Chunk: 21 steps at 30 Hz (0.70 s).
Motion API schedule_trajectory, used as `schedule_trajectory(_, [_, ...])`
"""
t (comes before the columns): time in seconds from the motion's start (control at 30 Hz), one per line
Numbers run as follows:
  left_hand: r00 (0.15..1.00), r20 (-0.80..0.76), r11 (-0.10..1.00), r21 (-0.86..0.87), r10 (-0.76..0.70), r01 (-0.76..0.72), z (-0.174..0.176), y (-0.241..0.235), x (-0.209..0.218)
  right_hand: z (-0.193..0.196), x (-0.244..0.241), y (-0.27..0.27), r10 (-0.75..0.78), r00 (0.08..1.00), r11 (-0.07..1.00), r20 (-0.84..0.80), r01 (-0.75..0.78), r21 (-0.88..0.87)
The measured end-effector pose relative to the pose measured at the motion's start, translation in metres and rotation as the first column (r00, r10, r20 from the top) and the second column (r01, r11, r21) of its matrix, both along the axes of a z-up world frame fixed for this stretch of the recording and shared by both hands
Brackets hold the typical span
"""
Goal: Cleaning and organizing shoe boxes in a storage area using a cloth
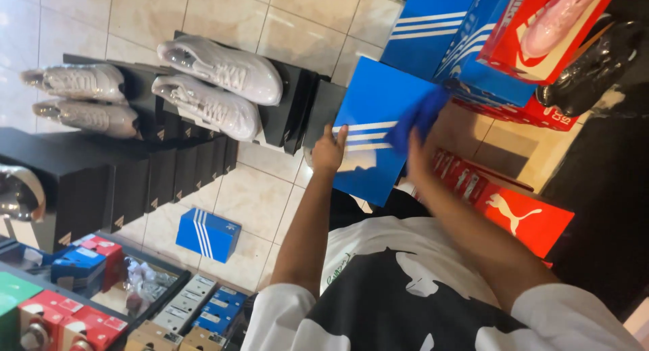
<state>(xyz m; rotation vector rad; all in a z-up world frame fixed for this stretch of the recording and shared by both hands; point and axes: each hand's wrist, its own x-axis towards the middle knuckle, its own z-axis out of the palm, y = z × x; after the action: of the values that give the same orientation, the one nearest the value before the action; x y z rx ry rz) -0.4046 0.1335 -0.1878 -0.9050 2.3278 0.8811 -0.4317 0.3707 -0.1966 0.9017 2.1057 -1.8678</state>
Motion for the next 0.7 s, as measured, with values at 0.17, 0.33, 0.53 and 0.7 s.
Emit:
schedule_trajectory(0.17, [0.999,0.001,0.998,0.025,0.053,-0.053,0.008,-0.001,0.0,0.062,0.06,-0.017,0.325,0.891,0.917,0.315,-0.379,0.126])
schedule_trajectory(0.33, [1.0,0.002,0.999,0.021,0.024,-0.024,0.025,0.001,0.004,0.085,-0.06,-0.022,0.234,0.97,0.952,0.071,-0.244,0.183])
schedule_trajectory(0.53, [0.997,-0.059,0.995,0.094,0.043,-0.037,0.052,0.01,0.005,0.046,-0.069,-0.012,0.218,0.948,0.954,-0.233,-0.156,0.257])
schedule_trajectory(0.7, [0.963,-0.087,0.958,0.152,0.257,-0.242,0.062,0.011,0.004,0.056,0.06,0.02,0.502,0.845,0.854,0.184,-0.518,0.052])
